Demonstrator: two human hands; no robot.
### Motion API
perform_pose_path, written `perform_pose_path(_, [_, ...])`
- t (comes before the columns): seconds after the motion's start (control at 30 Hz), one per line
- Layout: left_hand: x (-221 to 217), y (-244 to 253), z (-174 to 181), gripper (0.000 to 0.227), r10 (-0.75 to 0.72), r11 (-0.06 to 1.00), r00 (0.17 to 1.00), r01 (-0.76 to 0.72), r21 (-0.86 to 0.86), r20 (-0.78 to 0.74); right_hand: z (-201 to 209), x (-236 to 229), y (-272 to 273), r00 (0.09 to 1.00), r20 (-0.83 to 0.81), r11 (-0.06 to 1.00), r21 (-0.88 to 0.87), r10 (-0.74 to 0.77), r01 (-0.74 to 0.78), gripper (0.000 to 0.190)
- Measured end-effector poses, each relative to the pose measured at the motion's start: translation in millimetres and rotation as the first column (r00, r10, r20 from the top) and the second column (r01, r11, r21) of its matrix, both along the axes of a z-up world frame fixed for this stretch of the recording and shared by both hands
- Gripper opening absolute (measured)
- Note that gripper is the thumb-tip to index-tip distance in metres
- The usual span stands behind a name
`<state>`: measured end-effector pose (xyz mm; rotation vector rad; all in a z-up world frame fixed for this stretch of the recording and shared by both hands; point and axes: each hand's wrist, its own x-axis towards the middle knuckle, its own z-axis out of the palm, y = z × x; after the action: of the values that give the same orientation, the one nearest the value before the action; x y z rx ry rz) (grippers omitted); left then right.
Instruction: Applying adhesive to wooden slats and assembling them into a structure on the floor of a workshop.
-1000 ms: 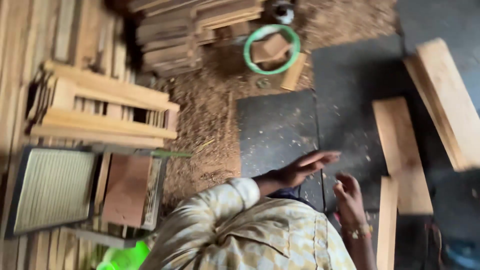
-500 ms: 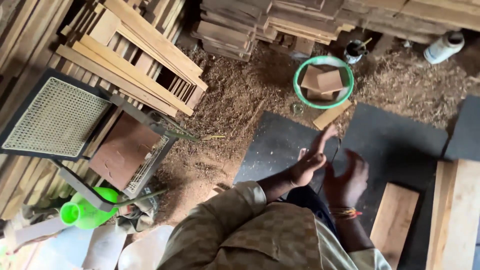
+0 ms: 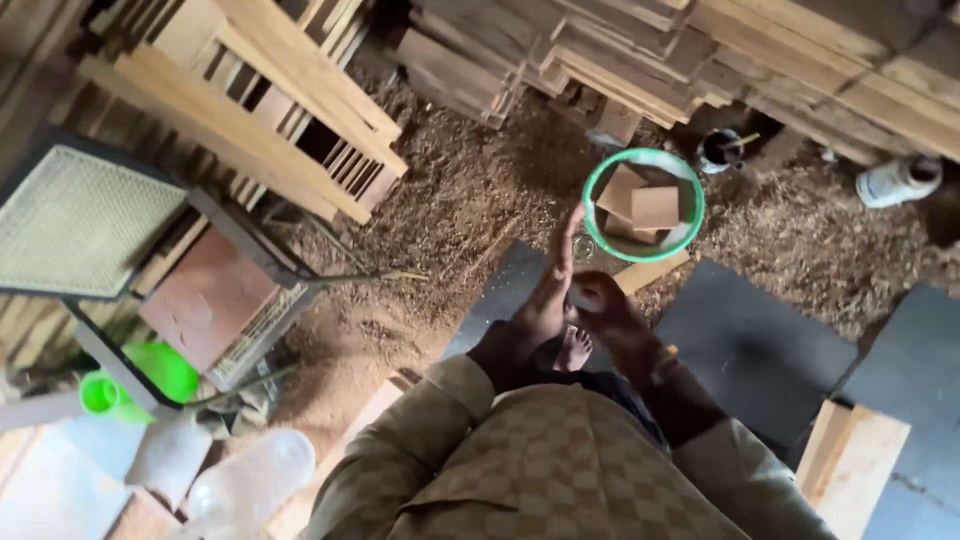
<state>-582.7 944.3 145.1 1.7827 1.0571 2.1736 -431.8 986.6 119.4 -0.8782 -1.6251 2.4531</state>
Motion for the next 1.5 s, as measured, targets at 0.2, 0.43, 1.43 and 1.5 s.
perform_pose_path(0.2, [-105, 11, -34, 0.084, -0.021, 0.952, 0.972, 0.091, -0.294, 0.233, -6, -116, 54, 0.995, -0.090, 0.567, 0.823, 0.052, 0.045, 0.120])
perform_pose_path(0.43, [-189, 13, 26, 0.085, 0.233, 0.854, 0.964, -0.138, -0.502, 0.131, 43, -232, 83, 0.990, -0.119, 0.358, 0.930, 0.076, 0.084, 0.105])
perform_pose_path(1.43, [-262, 55, 34, 0.086, 0.206, 0.923, 0.831, 0.010, -0.385, 0.517, 46, -339, 142, 0.990, -0.086, 0.057, 0.995, 0.109, 0.080, 0.086])
perform_pose_path(1.5, [-263, 66, 41, 0.077, 0.366, 0.824, 0.919, -0.246, -0.510, 0.147, 17, -327, 143, 0.934, -0.073, 0.421, 0.903, 0.349, -0.086, 0.076])
